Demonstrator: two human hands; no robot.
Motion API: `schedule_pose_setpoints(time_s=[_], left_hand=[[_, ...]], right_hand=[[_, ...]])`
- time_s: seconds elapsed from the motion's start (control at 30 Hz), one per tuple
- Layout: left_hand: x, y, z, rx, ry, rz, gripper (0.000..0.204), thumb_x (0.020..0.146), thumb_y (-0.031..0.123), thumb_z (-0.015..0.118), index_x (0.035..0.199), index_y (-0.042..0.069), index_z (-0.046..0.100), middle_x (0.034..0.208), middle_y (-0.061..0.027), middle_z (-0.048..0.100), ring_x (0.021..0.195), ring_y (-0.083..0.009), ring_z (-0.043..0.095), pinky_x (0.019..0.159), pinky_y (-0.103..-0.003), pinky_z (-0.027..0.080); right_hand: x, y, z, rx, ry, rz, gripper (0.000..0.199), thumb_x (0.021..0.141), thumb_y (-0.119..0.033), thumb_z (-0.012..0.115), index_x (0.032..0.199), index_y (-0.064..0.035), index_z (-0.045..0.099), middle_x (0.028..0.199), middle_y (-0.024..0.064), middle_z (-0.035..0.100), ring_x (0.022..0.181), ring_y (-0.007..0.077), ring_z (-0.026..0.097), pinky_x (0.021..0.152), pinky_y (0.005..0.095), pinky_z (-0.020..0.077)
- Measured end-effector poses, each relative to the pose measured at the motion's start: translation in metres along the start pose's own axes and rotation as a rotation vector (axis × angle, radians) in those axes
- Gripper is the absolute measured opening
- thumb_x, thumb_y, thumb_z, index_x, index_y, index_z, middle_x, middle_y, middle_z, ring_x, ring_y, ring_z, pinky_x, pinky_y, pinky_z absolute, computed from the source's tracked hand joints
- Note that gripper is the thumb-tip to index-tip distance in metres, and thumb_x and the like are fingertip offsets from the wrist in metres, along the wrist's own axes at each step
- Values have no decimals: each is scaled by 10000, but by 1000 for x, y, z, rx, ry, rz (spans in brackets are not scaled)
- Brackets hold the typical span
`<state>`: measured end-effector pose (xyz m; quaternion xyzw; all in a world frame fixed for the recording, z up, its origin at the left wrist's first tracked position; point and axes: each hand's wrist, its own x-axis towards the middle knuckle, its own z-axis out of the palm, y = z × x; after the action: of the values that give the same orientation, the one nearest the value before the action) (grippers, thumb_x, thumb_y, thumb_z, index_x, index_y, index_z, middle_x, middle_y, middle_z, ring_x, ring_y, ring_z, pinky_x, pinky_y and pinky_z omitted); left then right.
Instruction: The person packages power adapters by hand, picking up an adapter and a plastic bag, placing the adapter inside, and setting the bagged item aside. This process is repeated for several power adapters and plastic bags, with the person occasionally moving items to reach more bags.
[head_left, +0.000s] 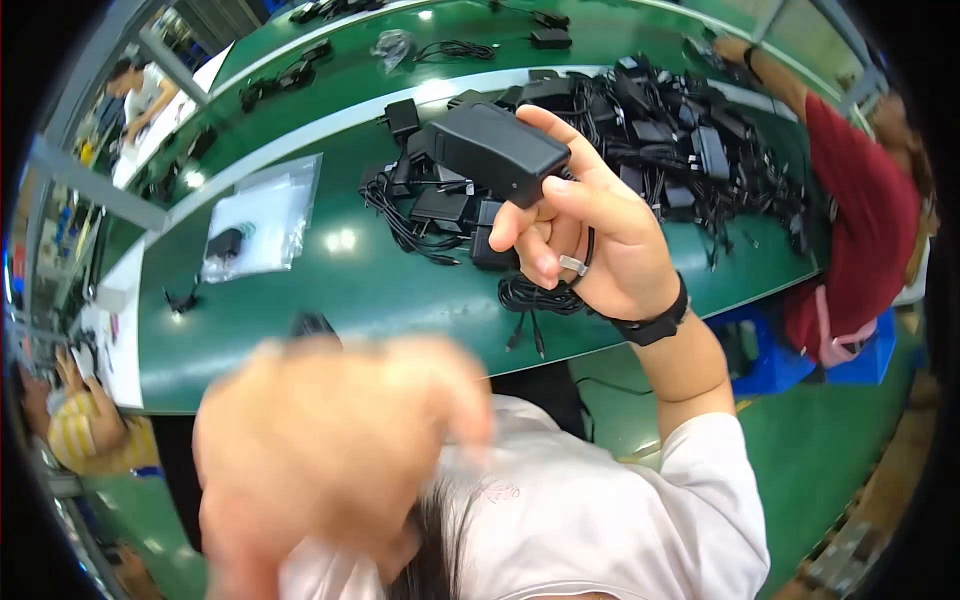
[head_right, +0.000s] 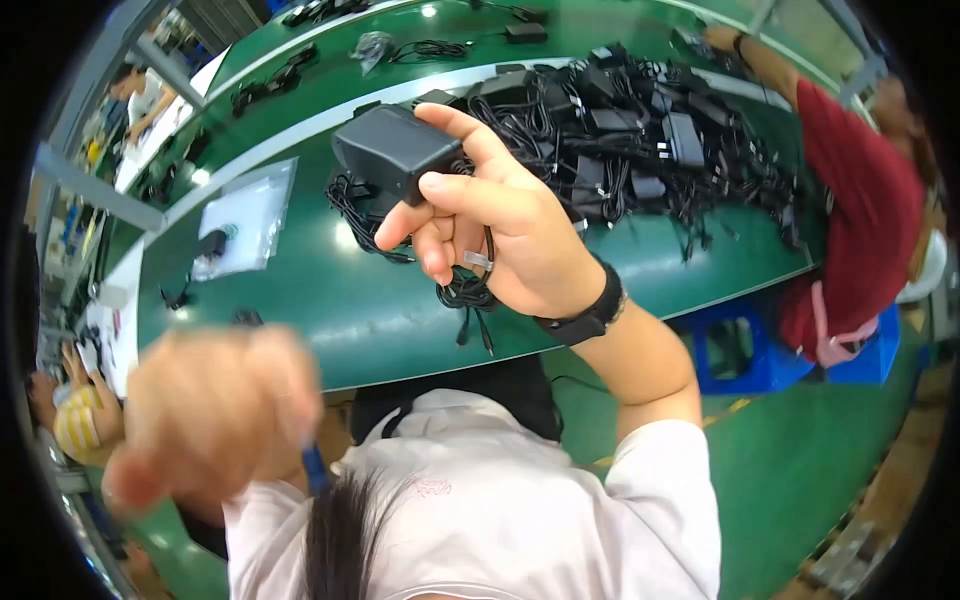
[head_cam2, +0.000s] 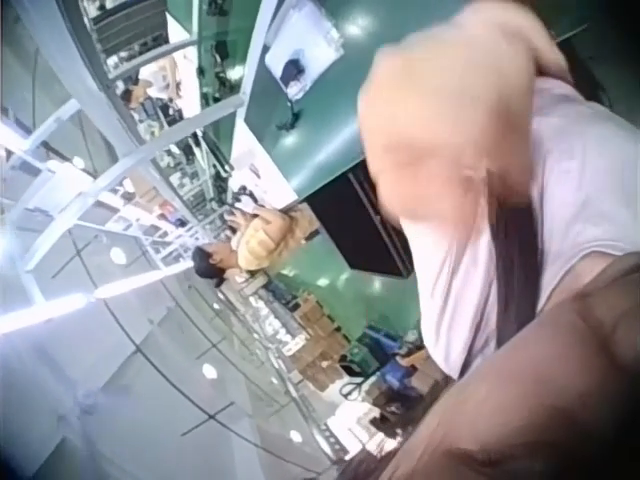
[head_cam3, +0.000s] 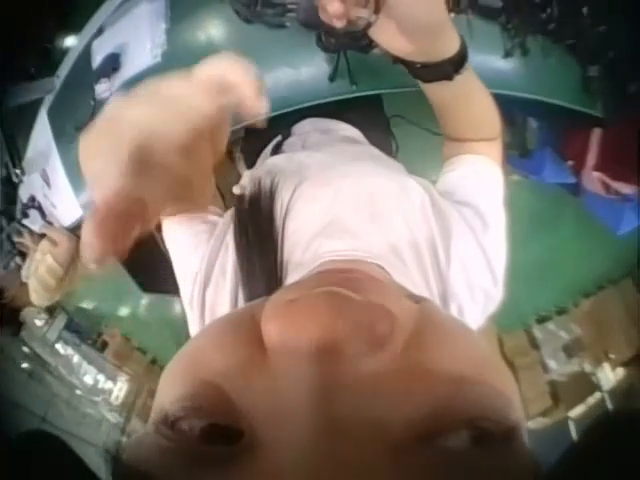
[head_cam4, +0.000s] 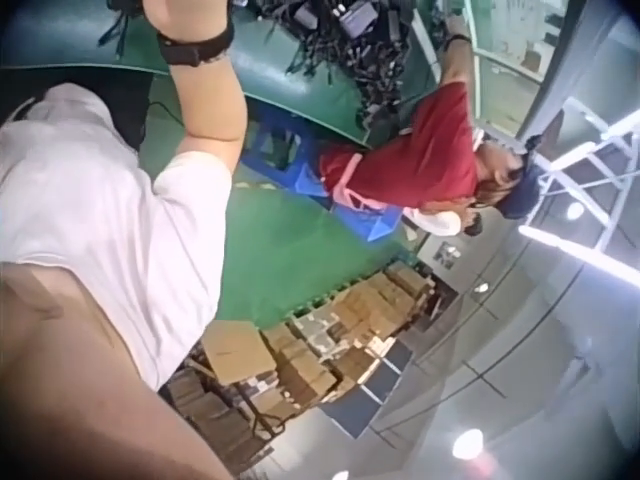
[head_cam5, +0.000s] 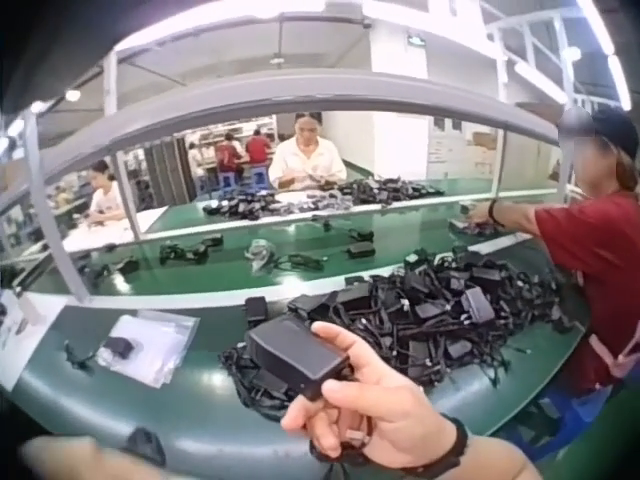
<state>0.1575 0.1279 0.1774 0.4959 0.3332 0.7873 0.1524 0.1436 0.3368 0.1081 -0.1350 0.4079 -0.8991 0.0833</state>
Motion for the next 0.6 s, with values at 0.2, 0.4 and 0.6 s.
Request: schedule_pose_setpoints(time_s=[0.2, 0.4, 0.6], left_hand=[[46, -1, 9, 1331, -698, -289, 181, 690, 170, 605, 820, 43, 595, 734, -60, 572, 694, -213, 546, 739, -328, 424], [41, 0, -16, 1524, -621, -346, 169, 669, 139, 629, 816, 61, 601, 766, -68, 583, 698, -210, 557, 715, -337, 432], [36, 20, -24, 1564, -593, -203, 174, 648, 108, 653, 813, 78, 607, 797, -76, 593, 701, -208, 568, 690, -347, 440]], right_hand=[[3, 10, 13, -42, 236, 58, 551, 854, -117, 483, 1353, -134, 250, 958, 251, 584, 631, 191, 575, 555, 289, 476], [25, 37, -3, -152, 180, 83, 564, 863, -167, 454, 1381, -146, 232, 1122, 172, 526, 861, 206, 584, 814, 308, 446], [46, 22, 7, -101, 268, 145, 595, 820, -80, 540, 1342, -98, 255, 859, 185, 624, 675, 172, 597, 643, 262, 478]])
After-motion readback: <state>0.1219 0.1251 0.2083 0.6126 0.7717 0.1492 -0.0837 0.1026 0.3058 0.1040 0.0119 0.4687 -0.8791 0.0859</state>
